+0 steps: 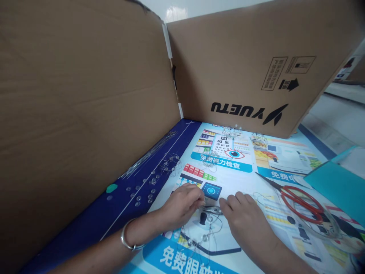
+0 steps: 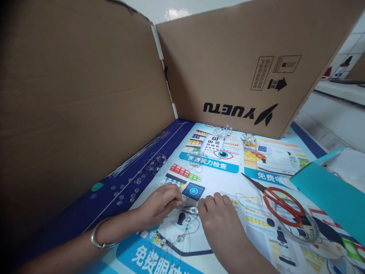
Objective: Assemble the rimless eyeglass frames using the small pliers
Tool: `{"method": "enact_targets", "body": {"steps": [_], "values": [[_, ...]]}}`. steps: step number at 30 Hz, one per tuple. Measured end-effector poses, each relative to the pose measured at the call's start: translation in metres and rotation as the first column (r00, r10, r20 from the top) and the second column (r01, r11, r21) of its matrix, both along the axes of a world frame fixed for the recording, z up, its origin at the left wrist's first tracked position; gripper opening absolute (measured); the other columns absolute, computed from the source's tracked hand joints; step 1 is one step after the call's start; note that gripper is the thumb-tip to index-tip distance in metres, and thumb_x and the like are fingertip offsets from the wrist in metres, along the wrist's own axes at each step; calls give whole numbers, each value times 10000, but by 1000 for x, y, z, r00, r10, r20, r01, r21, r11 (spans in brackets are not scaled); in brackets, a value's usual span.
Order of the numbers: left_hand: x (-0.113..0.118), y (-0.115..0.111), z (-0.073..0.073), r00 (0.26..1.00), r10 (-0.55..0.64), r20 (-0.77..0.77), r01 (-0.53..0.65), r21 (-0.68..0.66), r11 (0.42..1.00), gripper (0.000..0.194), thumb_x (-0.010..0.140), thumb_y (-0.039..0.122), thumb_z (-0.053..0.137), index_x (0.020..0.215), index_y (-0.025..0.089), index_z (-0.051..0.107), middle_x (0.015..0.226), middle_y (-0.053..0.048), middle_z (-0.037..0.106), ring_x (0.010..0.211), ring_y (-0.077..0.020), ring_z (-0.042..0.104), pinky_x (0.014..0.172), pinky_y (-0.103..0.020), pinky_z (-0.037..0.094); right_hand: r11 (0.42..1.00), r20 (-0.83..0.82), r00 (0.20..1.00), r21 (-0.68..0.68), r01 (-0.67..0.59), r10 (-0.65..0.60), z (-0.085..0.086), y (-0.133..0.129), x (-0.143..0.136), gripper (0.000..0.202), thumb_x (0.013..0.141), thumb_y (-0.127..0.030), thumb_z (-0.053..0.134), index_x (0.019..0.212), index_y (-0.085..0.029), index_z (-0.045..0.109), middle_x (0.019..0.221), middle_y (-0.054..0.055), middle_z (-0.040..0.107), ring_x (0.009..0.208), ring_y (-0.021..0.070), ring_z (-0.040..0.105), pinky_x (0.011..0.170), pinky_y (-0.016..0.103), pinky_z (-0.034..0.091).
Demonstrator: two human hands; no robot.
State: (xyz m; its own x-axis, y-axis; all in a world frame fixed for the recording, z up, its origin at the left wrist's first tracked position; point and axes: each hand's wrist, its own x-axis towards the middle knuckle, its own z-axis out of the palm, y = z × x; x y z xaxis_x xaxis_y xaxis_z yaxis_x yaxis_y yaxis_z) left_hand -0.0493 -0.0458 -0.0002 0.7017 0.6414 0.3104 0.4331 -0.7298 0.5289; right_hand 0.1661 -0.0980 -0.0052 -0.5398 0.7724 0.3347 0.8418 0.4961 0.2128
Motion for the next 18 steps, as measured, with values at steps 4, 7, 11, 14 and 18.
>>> {"method": "enact_targets", "body": {"steps": [4, 7, 11, 14, 18], "values": [[1, 0, 0, 1000, -12, -22, 13, 27, 1000, 112, 878, 144, 361, 796, 174, 431, 762, -22, 540, 712, -150, 468, 676, -285, 352, 1000, -5, 1000, 9, 0, 0, 1, -1, -1, 258, 734, -78, 518, 967, -166, 586, 735, 33, 513, 729, 194, 434, 647, 342, 302], [1, 1, -1, 999, -19, -28, 20, 27, 999, 105, 866, 121, 360, 800, 175, 421, 763, -18, 540, 712, -148, 467, 675, -283, 350, 1000, 0, 1000, 11, 4, -4, 2, -2, -2, 253, 737, -82, 517, 964, -167, 587, 727, 32, 511, 718, 192, 431, 642, 342, 298], [1, 1, -3, 999, -18, -29, 19, 43, 999, 98, 859, 121, 373, 794, 175, 422, 759, -16, 538, 709, -146, 472, 675, -284, 353, 1000, 9, 1000, 0, -9, 9, 2, -2, -2, 248, 749, -90, 511, 973, -170, 584, 731, 33, 511, 719, 189, 428, 648, 343, 298], [1, 0, -4, 999, -17, -45, 20, 64, 998, 88, 858, 136, 396, 786, 173, 432, 754, -17, 534, 714, -147, 472, 674, -286, 361, 1000, 6, 1000, 3, -22, 21, 2, -1, -1, 248, 758, -86, 504, 978, -168, 584, 736, 33, 513, 720, 189, 425, 657, 344, 300], [0, 0, -4, 998, -49, -47, 52, 74, 996, 90, 866, 155, 411, 784, 172, 443, 758, -18, 536, 728, -145, 467, 682, -288, 371, 1000, 9, 999, -4, -31, 31, 3, 0, 0, 237, 762, -93, 508, 972, -170, 584, 736, 30, 514, 713, 187, 420, 659, 344, 300]]}}
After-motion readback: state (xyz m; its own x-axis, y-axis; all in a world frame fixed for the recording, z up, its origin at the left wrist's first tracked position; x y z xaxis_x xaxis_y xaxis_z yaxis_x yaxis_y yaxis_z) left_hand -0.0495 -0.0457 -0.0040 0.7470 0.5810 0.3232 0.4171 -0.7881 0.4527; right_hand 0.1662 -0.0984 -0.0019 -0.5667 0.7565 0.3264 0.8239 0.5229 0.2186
